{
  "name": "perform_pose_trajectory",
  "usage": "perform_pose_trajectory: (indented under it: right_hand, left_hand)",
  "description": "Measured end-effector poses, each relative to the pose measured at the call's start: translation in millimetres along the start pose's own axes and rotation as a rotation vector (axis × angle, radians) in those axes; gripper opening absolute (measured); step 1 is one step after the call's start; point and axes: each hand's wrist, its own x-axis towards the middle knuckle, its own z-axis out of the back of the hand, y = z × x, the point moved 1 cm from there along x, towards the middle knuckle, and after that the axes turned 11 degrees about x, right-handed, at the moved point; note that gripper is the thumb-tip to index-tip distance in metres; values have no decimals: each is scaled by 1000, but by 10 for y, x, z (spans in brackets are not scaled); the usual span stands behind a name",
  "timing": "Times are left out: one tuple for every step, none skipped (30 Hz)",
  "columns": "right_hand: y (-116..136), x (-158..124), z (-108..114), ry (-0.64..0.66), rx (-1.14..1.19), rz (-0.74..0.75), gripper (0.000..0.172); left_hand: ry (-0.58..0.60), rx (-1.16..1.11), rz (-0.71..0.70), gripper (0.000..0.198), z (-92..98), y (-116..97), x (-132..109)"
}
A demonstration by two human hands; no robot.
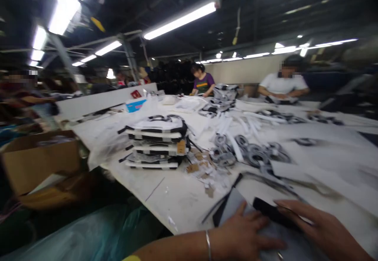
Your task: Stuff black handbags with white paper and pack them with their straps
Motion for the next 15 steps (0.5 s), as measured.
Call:
perform_pose_trajectory:
  right_hand:
    - [54, -136, 29, 76, 8, -81, 18]
    - [111, -245, 35, 145, 19, -181, 23]
    - [167, -330, 23, 200, 30, -247, 28]
    - [218, -399, -1, 226, 35, -292, 33]
    - [259, -461, -31, 244, 36, -326, 36]
    - [293, -519, -63, 255, 36, -341, 40]
    - [319, -579, -92, 262, 35, -344, 44]
    - [338, -638, -118, 270, 34, -340, 48]
    - [350, -696, -138, 280, 36, -331, 52]
    - [358, -748, -156, 291, 37, -320, 56]
    - [363, -792, -170, 299, 37, -312, 58]
    - [369, -828, -185, 306, 33, -306, 58]
    - [375, -855, -200, 311, 25, -303, 55]
    - [384, -875, -216, 314, 14, -301, 52]
    - [395, -891, -234, 319, -1, -298, 49]
  left_hand:
    - [19, -298, 72, 69, 24, 21, 24]
    - [23, -500, 103, 69, 37, 41, 47]
    - [28, -620, 119, 66, 40, 59, 70]
    - [34, -683, 123, 66, 35, 72, 88]
    - [43, -725, 129, 67, 25, 78, 100]
    - [47, -749, 129, 67, 15, 78, 106]
    - [47, -761, 127, 67, 6, 71, 107]
    - [45, -769, 126, 68, -1, 61, 104]
    - [39, -774, 126, 67, -7, 48, 98]
    - [32, -778, 128, 68, -12, 33, 91]
    - [20, -781, 137, 68, -19, 18, 83]
    - [3, -782, 150, 69, -26, 2, 74]
    - [-22, -783, 167, 70, -34, -15, 63]
    - [-61, -781, 188, 70, -42, -32, 48]
    - [-112, -774, 213, 69, -49, -48, 30]
